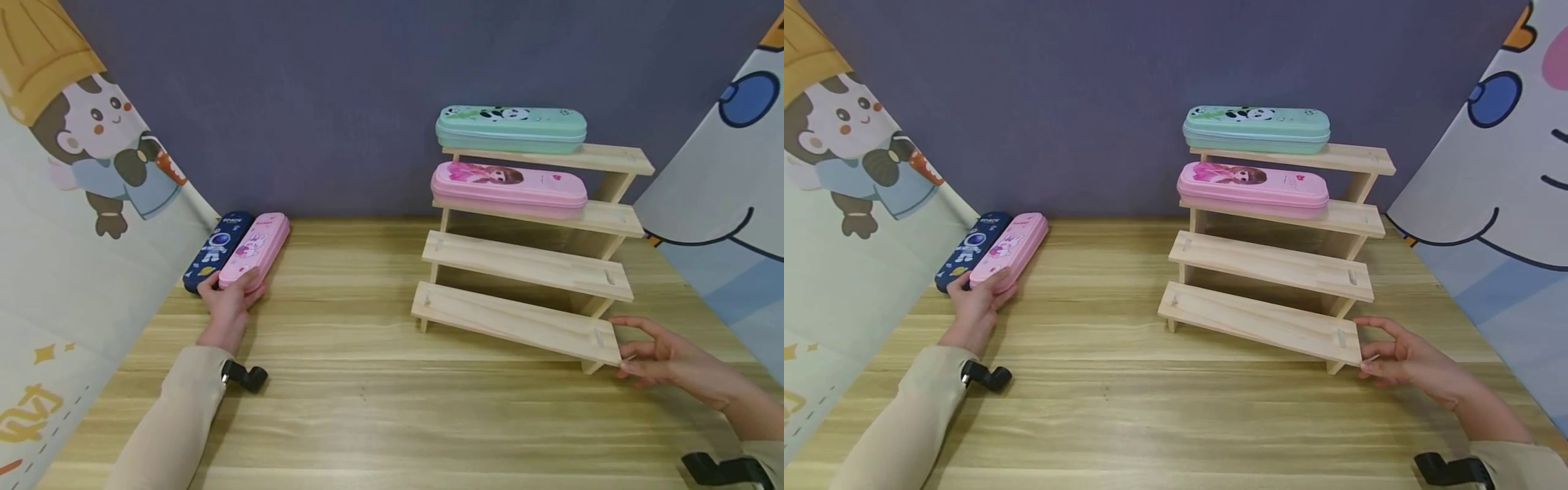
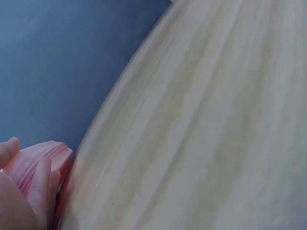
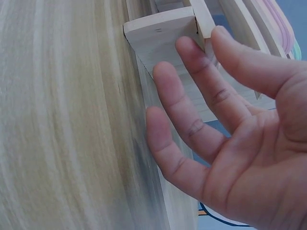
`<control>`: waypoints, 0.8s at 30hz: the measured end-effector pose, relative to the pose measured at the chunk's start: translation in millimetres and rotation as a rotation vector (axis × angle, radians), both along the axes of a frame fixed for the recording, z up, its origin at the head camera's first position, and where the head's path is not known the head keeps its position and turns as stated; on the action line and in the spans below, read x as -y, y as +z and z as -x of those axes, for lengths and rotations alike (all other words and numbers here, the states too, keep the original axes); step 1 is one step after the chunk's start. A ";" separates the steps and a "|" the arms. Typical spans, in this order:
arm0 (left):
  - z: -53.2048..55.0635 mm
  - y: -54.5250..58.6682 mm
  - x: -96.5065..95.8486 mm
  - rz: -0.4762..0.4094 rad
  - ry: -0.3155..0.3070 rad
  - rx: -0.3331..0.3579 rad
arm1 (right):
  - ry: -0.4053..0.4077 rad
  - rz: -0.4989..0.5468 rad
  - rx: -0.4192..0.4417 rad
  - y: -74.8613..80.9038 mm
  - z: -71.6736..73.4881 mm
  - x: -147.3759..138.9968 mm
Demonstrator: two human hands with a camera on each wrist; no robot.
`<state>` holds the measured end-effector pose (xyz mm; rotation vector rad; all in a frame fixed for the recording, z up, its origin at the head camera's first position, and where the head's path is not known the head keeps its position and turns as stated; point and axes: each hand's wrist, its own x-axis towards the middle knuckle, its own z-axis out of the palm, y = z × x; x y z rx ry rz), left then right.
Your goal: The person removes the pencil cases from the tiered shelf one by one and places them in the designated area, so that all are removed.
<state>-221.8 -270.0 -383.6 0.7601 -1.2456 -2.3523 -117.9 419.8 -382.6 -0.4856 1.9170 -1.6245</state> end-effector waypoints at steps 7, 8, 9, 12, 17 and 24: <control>1.9 -6.1 0.3 0.064 0.015 0.050 | 0.019 0.005 0.015 0.8 0.0 0.7; 1.7 -6.0 0.1 0.086 0.011 0.060 | 0.018 0.007 0.015 0.9 0.0 0.9; 2.0 -5.5 0.0 0.109 0.007 0.073 | 0.016 0.004 0.012 1.2 0.1 1.0; -0.2 -3.1 1.1 0.155 -0.027 0.118 | 0.004 -0.017 0.004 0.6 0.9 1.6; -2.8 0.0 2.7 0.147 -0.100 0.161 | -0.003 -0.041 -0.011 -1.2 1.5 -0.3; -2.3 0.2 4.8 0.109 -0.121 0.144 | 0.003 -0.032 -0.008 -1.7 1.6 -1.3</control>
